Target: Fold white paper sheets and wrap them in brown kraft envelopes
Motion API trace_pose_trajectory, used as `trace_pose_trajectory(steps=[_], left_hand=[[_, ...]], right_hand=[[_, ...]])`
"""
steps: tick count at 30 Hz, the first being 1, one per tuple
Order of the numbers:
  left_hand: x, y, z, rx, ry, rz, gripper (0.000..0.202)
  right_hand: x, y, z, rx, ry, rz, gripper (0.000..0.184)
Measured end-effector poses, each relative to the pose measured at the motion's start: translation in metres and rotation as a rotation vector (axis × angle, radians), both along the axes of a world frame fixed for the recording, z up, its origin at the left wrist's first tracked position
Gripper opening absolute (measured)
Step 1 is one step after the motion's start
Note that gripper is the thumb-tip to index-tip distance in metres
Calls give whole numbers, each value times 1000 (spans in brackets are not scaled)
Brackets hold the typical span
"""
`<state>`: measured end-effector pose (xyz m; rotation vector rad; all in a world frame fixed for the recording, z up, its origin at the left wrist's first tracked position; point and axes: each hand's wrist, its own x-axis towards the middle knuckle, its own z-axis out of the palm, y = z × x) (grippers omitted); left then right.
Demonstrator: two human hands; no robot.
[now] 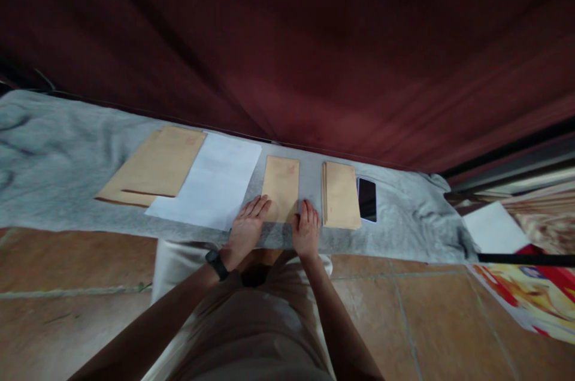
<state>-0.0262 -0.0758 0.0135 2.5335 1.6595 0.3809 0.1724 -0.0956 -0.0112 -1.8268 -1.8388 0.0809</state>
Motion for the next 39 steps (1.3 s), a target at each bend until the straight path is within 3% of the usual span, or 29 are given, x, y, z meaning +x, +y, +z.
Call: trace_pose_trajectory(steps=[8,15,18,22,32,35,39], left_hand=[[4,3,4,29,-33,-34,55],[31,-12,8,-6,-153,-315,45],[39,-15,1,-11,-131,-320,42],[34,-15,-8,32,-70,-340,53],[8,-26,-8,80,26,-275,60],[5,-27,-9,91,19,-262,61],[4,-28,-10,99,35,-255,61]], right_hand=[[2,-2,0,10,-17,-23,49],[0,-2,1,-6,-25,-32,51],[0,-2,2,-10,-27,-25,50],[-1,-3,4,6,-28,-32,48],[0,-3,6,31,18,-29,50],[-3,-5,9,49,76,31,50],[-16,-16,14,45,154,267,48]])
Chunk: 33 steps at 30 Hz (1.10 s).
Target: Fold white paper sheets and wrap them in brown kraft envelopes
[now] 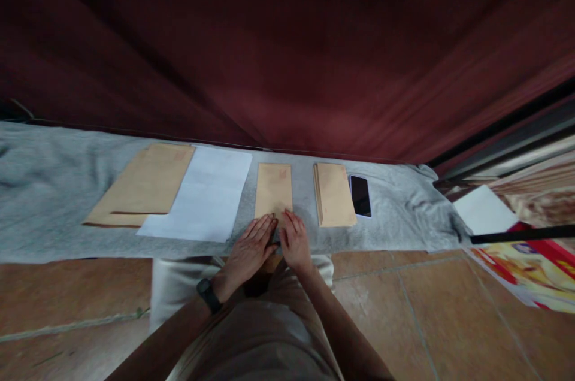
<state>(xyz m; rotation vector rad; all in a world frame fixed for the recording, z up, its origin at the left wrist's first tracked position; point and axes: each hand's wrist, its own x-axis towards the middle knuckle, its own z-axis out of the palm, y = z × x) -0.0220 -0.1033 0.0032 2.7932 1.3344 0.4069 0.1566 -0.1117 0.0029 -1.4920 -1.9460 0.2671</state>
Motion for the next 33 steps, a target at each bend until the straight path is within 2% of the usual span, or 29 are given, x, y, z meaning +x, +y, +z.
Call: trace_pose_trajectory(steps=[2,5,11,17,21,24,27,30,33], left_hand=[[0,0,-1,5,20,-2,59],[-1,-1,-3,12,38,-3,59],[-6,-5,-4,4,5,29,63],[-17,-10,-7,18,-7,76,65],[-20,-9,-2,12,-27,99,64],[-9,4,10,-3,-63,89,60],[13,28,20,-14,-85,72,58],[34,58,17,-23,-82,45,60],[46,85,6,-48,-56,20,60]], right_hand=[[-7,-7,0,-11,0,85,48],[-11,-14,0,-38,-40,123,49],[-3,-18,0,-62,-122,110,47],[9,-25,-4,-35,-188,41,44],[14,-28,-8,-14,-196,26,45],[15,-28,-9,2,-184,27,45],[14,-28,-9,12,-174,27,44],[14,-28,-7,5,-171,39,45],[14,-28,-4,-10,-164,34,45]])
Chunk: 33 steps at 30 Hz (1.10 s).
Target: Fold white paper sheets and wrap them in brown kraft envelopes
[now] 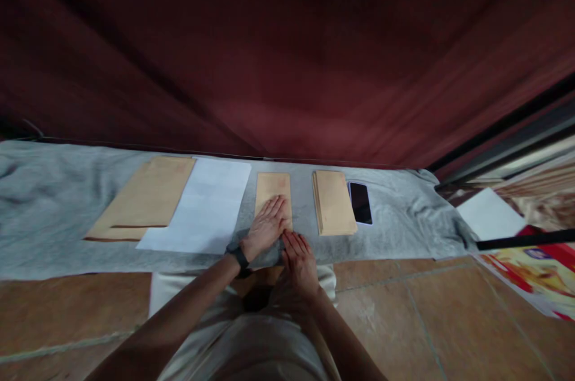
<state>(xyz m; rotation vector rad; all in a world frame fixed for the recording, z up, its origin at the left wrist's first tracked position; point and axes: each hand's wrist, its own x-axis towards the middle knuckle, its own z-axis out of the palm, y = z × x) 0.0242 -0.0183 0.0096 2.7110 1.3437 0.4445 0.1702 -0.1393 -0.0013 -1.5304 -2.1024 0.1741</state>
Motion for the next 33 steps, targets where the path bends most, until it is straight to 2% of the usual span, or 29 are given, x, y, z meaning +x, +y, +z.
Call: trace_pose_trajectory(steps=[5,16,25,28,33], left_hand=[[0,28,-12,14,29,-4,60],[-1,54,-3,19,43,98,61],[-3,78,-7,4,51,61,58],[0,82,-8,12,39,80,58],[0,75,-10,14,36,51,58]], right_hand=[[-2,2,1,28,21,-13,45],[-2,2,2,49,24,-20,46],[-3,2,0,54,33,-18,47],[-3,2,-1,58,18,-24,49],[-4,2,-1,69,19,-22,48]])
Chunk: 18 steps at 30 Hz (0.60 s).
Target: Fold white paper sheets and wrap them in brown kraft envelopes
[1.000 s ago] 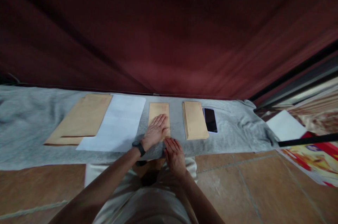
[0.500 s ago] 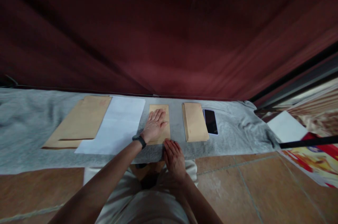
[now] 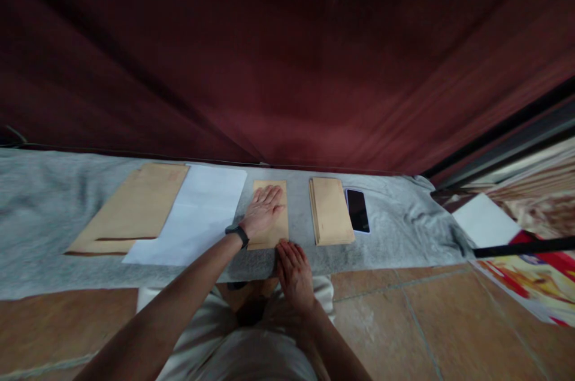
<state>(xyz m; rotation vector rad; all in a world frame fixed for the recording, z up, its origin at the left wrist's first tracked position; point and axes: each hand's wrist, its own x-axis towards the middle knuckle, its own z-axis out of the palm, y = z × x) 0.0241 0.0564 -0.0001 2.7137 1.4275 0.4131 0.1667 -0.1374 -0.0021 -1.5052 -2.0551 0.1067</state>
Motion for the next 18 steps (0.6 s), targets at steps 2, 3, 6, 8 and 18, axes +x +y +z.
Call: trace_pose_trajectory(steps=[2,3,6,8,18], left_hand=[[-1,-3,1,-4,1,-26,58],[-2,-4,1,-9,2,-32,58],[0,-3,3,-32,10,-22,59],[4,-2,4,-47,14,2,60],[1,-11,2,-19,3,-43,62]], right_hand=[[0,0,1,-3,4,2,47],[0,0,2,-6,6,3,47],[0,0,4,-20,19,-1,46],[0,0,5,-25,26,-2,46],[1,0,5,-25,25,9,47]])
